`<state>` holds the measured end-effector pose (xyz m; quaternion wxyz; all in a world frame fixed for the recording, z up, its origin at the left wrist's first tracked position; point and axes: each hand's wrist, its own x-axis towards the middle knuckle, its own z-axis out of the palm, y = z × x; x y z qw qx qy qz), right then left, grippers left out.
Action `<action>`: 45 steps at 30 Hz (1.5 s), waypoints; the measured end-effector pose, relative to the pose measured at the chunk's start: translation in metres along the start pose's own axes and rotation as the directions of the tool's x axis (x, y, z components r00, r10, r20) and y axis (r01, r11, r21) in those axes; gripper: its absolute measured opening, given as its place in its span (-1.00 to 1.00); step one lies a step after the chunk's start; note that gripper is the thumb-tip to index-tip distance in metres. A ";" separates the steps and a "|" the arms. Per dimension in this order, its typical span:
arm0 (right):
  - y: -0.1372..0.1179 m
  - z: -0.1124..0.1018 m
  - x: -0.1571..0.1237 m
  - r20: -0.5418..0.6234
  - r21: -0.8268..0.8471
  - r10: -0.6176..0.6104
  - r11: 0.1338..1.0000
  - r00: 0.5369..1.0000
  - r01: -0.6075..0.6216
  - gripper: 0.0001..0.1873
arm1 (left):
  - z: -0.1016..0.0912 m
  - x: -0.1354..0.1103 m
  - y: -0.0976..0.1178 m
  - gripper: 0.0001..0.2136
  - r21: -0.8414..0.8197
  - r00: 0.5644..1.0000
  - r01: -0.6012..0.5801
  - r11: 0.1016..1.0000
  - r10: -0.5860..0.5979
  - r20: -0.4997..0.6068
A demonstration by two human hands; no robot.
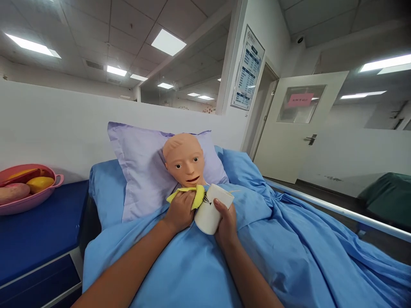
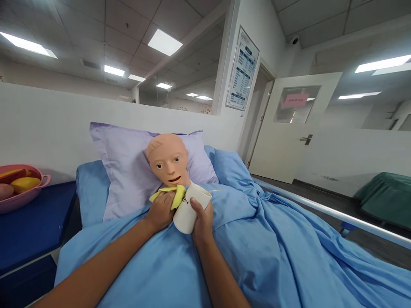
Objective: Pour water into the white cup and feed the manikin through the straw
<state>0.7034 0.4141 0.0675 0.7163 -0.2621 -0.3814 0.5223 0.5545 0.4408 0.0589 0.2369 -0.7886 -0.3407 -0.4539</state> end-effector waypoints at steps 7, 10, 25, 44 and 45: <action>0.001 0.003 -0.006 0.106 -0.130 0.020 0.992 0.994 -0.007 -0.40 | -0.014 -0.021 -0.005 -0.79 -0.339 0.874 0.397 0.853 -0.464 -0.144; -0.001 0.006 -0.008 0.169 -0.161 0.046 0.987 0.984 -0.018 -0.46 | -0.014 -0.026 -0.014 -0.75 -0.603 0.536 0.631 0.488 -0.836 -0.116; -0.002 0.009 -0.017 0.451 -0.313 0.240 0.944 0.860 -0.100 -0.49 | -0.020 -0.029 -0.015 -0.69 -0.772 0.400 0.600 0.212 -0.915 0.059; -0.002 0.011 -0.016 0.464 -0.309 0.293 0.938 0.836 -0.157 -0.45 | -0.023 -0.028 -0.012 -0.72 -0.778 0.395 0.599 0.188 -0.915 0.083; -0.002 0.012 -0.016 0.466 -0.307 0.289 0.939 0.836 -0.154 -0.46 | -0.023 -0.028 -0.011 -0.74 -0.777 0.398 0.600 0.189 -0.913 0.086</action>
